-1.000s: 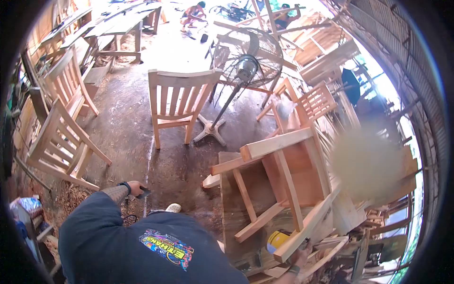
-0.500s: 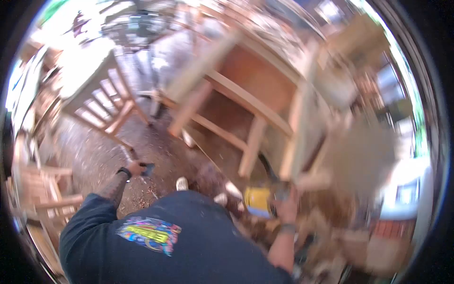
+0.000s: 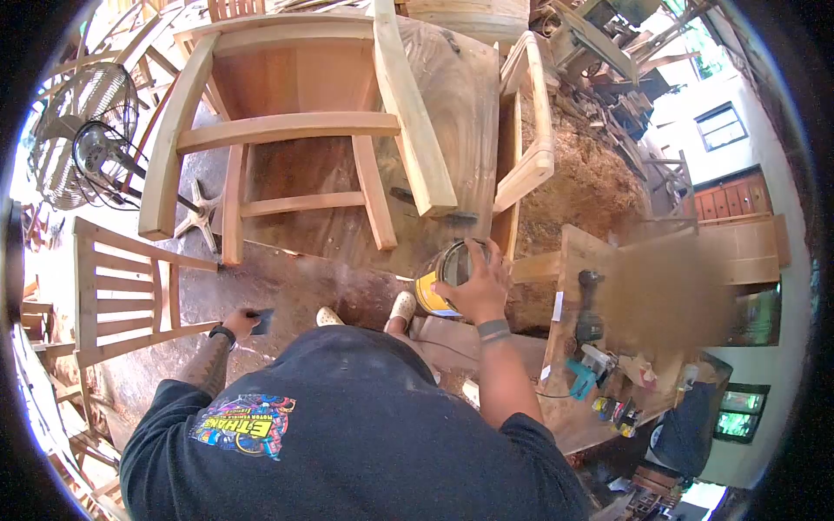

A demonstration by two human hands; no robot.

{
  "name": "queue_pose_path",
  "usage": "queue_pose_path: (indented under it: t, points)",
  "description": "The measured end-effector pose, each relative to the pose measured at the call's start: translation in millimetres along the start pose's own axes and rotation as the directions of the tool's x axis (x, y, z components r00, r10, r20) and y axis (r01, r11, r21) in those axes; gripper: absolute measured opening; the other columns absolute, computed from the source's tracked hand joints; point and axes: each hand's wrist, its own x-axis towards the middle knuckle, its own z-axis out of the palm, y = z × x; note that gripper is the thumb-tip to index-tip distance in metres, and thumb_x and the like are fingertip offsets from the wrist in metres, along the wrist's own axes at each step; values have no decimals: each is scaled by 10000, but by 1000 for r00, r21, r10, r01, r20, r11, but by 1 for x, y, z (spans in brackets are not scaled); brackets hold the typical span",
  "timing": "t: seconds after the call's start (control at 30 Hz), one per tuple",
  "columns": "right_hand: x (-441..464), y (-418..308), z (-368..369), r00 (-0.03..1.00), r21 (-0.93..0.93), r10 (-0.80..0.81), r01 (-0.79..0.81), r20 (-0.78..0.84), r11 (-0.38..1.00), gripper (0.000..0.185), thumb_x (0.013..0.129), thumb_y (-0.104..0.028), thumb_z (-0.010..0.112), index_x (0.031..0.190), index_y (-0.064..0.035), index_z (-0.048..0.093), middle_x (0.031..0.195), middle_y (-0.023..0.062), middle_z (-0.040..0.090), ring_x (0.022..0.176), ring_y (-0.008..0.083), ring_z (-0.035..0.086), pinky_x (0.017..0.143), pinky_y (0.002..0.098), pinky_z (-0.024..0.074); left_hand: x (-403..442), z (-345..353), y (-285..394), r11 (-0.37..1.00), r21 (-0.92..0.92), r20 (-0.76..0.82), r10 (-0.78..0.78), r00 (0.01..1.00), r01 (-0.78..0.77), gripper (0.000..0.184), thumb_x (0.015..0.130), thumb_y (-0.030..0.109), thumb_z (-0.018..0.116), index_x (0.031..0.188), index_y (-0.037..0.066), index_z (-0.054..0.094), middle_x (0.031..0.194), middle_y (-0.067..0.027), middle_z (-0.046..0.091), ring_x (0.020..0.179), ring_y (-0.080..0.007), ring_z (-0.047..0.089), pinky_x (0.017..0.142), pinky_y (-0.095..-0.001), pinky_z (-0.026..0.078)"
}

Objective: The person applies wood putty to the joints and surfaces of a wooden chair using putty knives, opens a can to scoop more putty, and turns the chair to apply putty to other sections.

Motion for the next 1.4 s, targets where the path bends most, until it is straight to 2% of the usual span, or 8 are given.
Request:
queue_pose_path:
  t: [0.17, 0.2, 0.47, 0.7, 0.8, 1.03, 1.13, 1.4]
  points:
    - [-2, 6, 46, 967, 244, -178, 220, -183, 944, 1093, 546, -446, 946, 1501, -202, 475, 1536, 155, 430, 1436, 420, 370, 1196, 581, 299, 30, -12, 24, 997, 47, -57, 64, 996, -62, 368, 935, 325, 706, 1223, 101, 753, 1106, -172, 769, 990, -327, 740, 894, -465, 566]
    - [-3, -2, 44, 955, 95, -224, 246, -196, 965, 1074, 550, -414, 941, 1494, -209, 471, 1535, 157, 441, 1430, 432, 379, 1201, 592, 291, 26, -15, 35, 990, 85, -83, 117, 990, -110, 370, 939, 338, 699, 1233, 118, 752, 1139, -171, 763, 1031, -328, 731, 928, -466, 557]
    - [46, -9, 53, 979, 92, -116, 133, -168, 987, 1092, 577, -423, 931, 1521, -188, 434, 1597, 171, 393, 1473, 517, 285, 1184, 649, 292, -51, -33, 84, 999, 29, -106, -27, 994, 30, 384, 884, 280, 670, 1223, 121, 752, 1057, -166, 770, 989, -325, 736, 874, -450, 556]
    - [86, -52, 1, 957, 64, 83, -105, 279, 992, 1173, 593, -506, 921, 1538, -39, 405, 1577, 305, 369, 1493, 483, 284, 1210, 581, 288, -74, 11, 15, 982, 106, -98, -147, 984, 158, 364, 924, 357, 683, 1195, 123, 754, 1041, -146, 774, 965, -301, 738, 848, -434, 565]
    - [79, -3, 29, 987, 35, -155, 157, -41, 987, 1171, 568, -475, 934, 1530, -54, 413, 1575, 287, 356, 1485, 474, 297, 1204, 561, 312, -90, 14, 7, 972, 17, -88, -232, 969, 234, 349, 922, 358, 683, 1180, 136, 761, 1004, -142, 777, 927, -295, 742, 828, -429, 570]
    - [21, -2, 7, 951, 274, -293, 256, 103, 927, 1112, 529, -419, 942, 1483, -115, 457, 1529, 229, 380, 1438, 450, 352, 1178, 581, 332, -93, 41, -32, 968, -37, -103, -251, 962, 249, 368, 900, 343, 682, 1199, 140, 750, 994, -155, 770, 907, -305, 741, 815, -432, 569]
    - [3, -14, 10, 965, 85, -250, 243, 81, 966, 1080, 521, -411, 940, 1459, -130, 486, 1511, 214, 395, 1403, 438, 391, 1161, 587, 343, -91, 35, -27, 971, -68, -88, -234, 968, 229, 390, 878, 330, 693, 1214, 140, 750, 1069, -167, 765, 984, -314, 738, 862, -434, 564]
    - [17, 0, 49, 896, 80, -367, 397, -250, 914, 1061, 550, -368, 946, 1465, -74, 497, 1510, 232, 446, 1422, 447, 400, 1155, 555, 370, -58, 16, 13, 967, -43, -71, -256, 964, 253, 400, 902, 372, 679, 1228, 150, 749, 1017, -150, 776, 928, -301, 743, 834, -429, 570]
